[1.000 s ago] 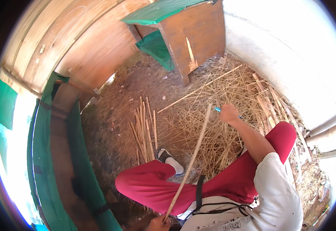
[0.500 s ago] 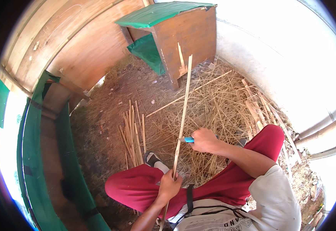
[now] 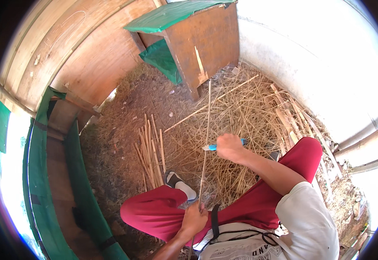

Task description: The person sits on the ground and uses a utility knife to shave thin strips from a long bamboo stick. They repeatedly scrape along the length of the stick to remove the outer layer, creating a pile of shavings on the ground.

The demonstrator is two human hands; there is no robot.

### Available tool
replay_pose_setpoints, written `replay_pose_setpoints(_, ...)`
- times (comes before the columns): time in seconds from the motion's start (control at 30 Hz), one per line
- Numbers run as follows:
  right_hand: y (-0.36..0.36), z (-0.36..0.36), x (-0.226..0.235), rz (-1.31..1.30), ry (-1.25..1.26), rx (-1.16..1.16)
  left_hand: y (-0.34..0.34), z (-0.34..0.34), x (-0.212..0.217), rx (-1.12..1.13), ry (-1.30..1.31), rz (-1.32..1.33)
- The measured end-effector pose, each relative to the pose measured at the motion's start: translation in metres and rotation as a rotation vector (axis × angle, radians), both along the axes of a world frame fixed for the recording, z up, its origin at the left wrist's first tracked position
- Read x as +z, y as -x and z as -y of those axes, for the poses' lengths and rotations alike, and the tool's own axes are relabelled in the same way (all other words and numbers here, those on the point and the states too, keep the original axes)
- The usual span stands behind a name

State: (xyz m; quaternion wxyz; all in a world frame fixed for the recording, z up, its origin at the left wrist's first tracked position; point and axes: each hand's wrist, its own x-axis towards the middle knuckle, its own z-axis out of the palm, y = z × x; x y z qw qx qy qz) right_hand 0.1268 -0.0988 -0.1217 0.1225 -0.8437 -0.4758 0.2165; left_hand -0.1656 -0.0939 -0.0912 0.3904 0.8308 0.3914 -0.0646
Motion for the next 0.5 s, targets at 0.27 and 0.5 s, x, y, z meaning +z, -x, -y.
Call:
replay_pose_setpoints(0.27, 0.000, -0.015, -0.019, 0.032, 0.043, 0.014, 0.009, 0.001, 0.019, 0.020, 0.061, -0.125)
replay_pose_setpoints(0.5, -0.032, -0.017, -0.046, 0.117, 0.012, -0.068, 0.036, 0.008, 0.039, 0.000, 0.143, -0.235)
